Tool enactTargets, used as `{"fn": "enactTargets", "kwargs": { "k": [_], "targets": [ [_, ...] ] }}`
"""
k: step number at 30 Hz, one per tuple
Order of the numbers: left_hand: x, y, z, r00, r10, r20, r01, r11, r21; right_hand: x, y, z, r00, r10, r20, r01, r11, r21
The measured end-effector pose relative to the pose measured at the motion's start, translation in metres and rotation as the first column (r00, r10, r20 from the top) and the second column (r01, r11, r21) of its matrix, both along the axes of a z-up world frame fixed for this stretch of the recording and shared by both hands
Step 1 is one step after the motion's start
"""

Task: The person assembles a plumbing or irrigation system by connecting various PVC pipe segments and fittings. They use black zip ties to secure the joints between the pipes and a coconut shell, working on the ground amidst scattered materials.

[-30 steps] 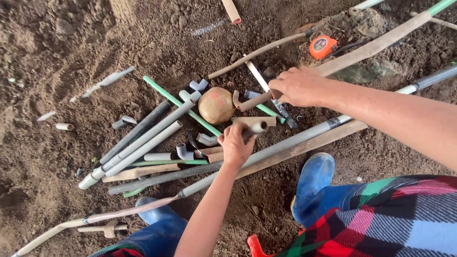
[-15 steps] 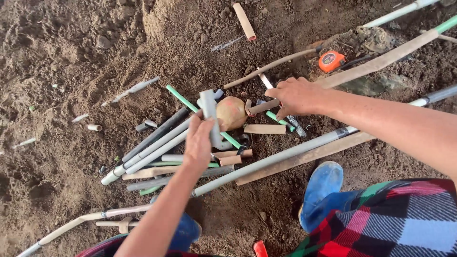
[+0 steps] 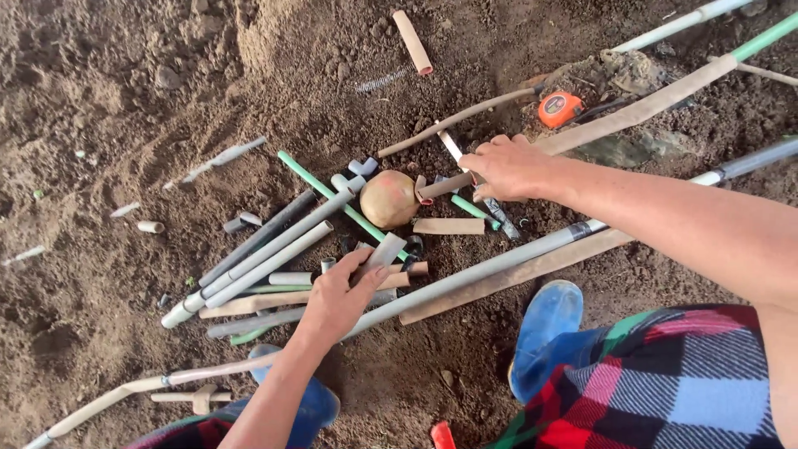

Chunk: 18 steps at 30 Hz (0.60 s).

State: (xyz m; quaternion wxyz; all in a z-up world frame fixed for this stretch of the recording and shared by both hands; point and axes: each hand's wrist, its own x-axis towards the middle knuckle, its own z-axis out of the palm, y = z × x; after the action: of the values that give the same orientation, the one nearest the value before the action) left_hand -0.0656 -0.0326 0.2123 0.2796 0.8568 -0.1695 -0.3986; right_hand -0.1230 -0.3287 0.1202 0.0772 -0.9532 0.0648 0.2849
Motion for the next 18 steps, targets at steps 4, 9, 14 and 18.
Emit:
{"fn": "enactTargets", "kwargs": {
  "k": [4,9,14,18],
  "targets": [
    [-0.004,-0.008,0.000,0.999,0.020,-0.030,-0.019,1.000,0.018,0.007,0.004,0.009,0.999,0.033,0.012,-0.033,0.999,0.001],
    [0.008,-0.010,-0.028,0.999,-0.006,0.042,0.006,1.000,-0.009,0.015,0.009,-0.007,0.999,0.049,0.021,-0.049,0.999,-0.011],
    [0.018,-0.013,-0.046,0.998,0.051,0.027,-0.051,0.999,-0.010,0.018,0.019,0.020,0.998,0.062,-0.010,-0.061,0.997,0.044],
    [0.017,-0.021,-0.036,0.995,0.095,0.019,-0.094,0.995,-0.034,0.025,0.019,-0.009,0.998,0.030,-0.050,-0.023,0.993,0.120]
  ]
}}
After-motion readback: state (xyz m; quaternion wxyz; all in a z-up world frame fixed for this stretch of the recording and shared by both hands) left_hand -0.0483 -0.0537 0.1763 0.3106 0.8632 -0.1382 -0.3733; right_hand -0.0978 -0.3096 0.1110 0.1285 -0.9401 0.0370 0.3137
